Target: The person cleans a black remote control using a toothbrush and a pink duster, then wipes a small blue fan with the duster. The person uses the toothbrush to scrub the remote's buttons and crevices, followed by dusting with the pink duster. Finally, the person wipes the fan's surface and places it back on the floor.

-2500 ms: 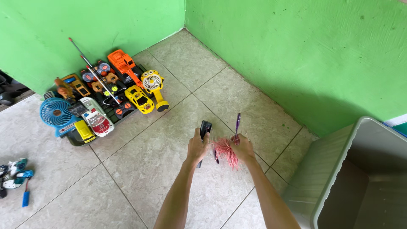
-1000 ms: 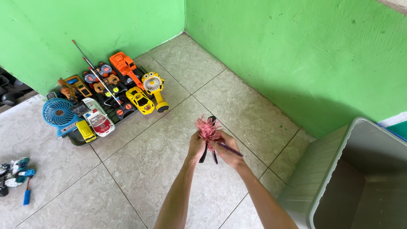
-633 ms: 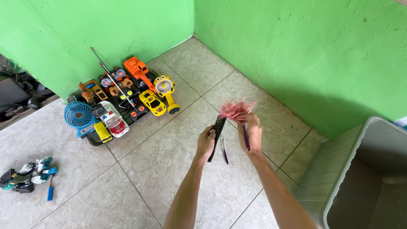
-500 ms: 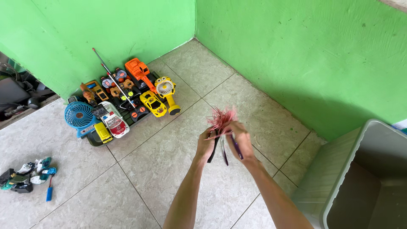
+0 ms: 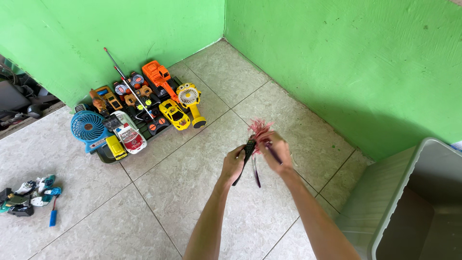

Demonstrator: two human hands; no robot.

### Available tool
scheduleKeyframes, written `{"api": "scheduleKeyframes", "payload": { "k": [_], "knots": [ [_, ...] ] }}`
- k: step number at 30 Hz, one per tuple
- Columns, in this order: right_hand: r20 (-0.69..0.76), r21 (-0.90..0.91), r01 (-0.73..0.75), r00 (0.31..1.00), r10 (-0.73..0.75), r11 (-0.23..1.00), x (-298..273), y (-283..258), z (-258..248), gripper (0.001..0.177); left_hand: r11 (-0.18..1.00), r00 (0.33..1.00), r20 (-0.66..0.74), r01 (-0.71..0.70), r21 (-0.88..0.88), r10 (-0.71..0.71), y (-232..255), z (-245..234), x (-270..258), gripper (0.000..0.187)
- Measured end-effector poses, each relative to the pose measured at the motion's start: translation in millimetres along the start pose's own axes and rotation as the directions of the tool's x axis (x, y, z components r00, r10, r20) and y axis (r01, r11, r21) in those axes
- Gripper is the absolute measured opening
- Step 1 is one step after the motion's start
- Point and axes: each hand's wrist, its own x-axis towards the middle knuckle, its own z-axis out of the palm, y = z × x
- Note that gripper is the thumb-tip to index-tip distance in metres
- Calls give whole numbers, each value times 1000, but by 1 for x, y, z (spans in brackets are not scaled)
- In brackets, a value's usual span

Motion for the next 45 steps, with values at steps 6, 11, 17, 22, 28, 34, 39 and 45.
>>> {"api": "scheduleKeyframes", "payload": {
  "k": [6, 11, 17, 22, 28, 34, 39, 45],
  "knots": [
    [358, 142, 18, 931, -68, 990, -34, 1, 32, 18, 881, 989, 57, 149, -449, -138, -41, 12, 29, 36],
    [601, 0, -309, 760, 247, 951, -34, -7, 15, 15, 840, 995, 60, 100, -533, -81, -60, 17, 39, 34],
    [82, 207, -239, 971, 226, 949, 9, 21, -4, 19, 887, 986, 148, 136, -441, -77, -56, 35, 27, 34],
    [-30, 131, -421, 903, 428, 898, 15, 74, -9, 35, 983, 981, -69, 185, 16, -183, -29, 34, 15, 35],
    [139, -356, -443, 846, 515, 823, -19, 122, 3, 47, 983, 979, -113, 179, 46, -172, -42, 48, 12, 34],
    [120, -458, -464, 813, 570, 758, -34, 146, 10, 47, 983, 982, -57, 180, -44, -182, -72, 65, 19, 32],
    [-92, -584, -191, 981, 170, 789, -29, 136, 13, 43, 928, 984, 35, 179, -325, -177, -59, 58, 21, 31],
    [99, 133, -202, 977, 189, 970, -10, 74, 7, 34, 914, 975, 201, 166, -370, -96, 1, 32, 11, 34]
  ]
}}
